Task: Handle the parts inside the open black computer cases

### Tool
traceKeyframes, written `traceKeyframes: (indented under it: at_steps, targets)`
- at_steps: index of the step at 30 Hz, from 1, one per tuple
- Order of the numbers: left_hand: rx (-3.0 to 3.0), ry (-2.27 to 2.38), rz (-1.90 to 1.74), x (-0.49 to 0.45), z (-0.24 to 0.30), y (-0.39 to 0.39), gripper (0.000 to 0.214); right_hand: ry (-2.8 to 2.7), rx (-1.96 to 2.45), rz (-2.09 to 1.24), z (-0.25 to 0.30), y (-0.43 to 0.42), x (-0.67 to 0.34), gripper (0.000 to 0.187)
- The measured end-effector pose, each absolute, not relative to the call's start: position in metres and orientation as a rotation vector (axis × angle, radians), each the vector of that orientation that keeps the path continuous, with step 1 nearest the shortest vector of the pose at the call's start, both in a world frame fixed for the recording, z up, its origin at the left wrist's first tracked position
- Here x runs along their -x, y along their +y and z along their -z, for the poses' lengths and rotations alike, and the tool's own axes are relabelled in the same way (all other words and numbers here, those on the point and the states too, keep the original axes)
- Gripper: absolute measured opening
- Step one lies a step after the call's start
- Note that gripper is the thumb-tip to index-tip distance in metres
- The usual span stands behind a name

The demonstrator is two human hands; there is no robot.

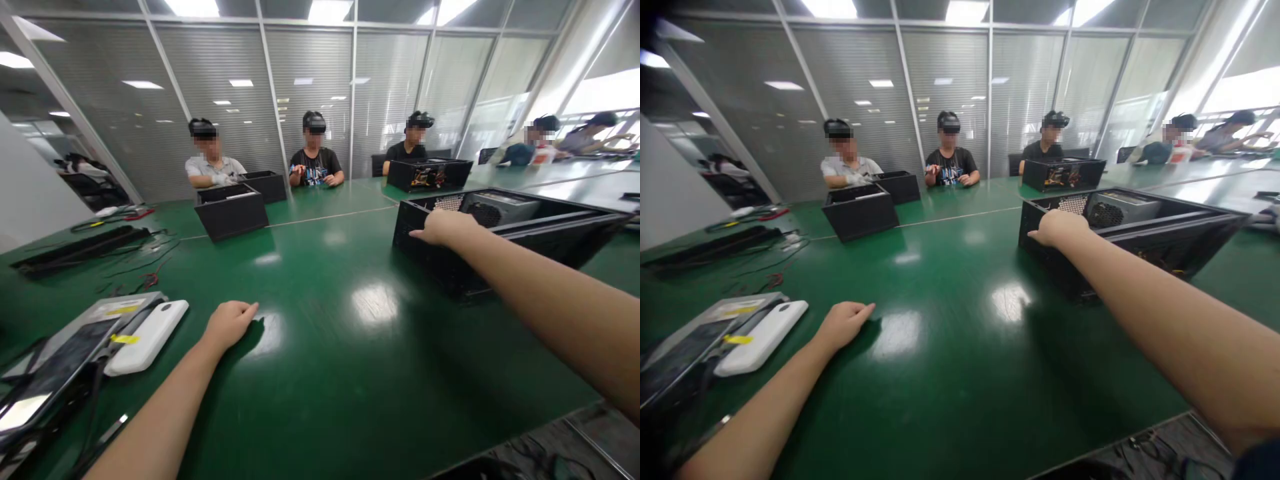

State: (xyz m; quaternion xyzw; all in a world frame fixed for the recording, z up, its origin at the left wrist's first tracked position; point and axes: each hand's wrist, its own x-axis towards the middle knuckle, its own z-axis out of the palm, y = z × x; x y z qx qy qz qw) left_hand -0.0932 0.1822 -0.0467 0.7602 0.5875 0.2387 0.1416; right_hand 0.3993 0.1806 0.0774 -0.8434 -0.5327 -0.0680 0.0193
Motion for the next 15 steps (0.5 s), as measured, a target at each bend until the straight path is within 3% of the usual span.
traceKeyframes:
  at_steps: [5,10,15]
  targets:
    - [-2.158,1.790,-0.862,0.090,0.069,0.200,0.053,-1.432,2.679,0.354,-0.060,0.186,-0.400,0.070]
    - [-1.883,1.739,-1.020,0.086,0.070,0.207,0.051,-1.786,2.453,0.593,-0.063,0.135,-0.364,0.071]
    - [-1.294,1.505,-1.383,0.089,0.067,0.218,0.042,-2.205,1.901,0.652,-0.063,0.055,-0.335,0.048]
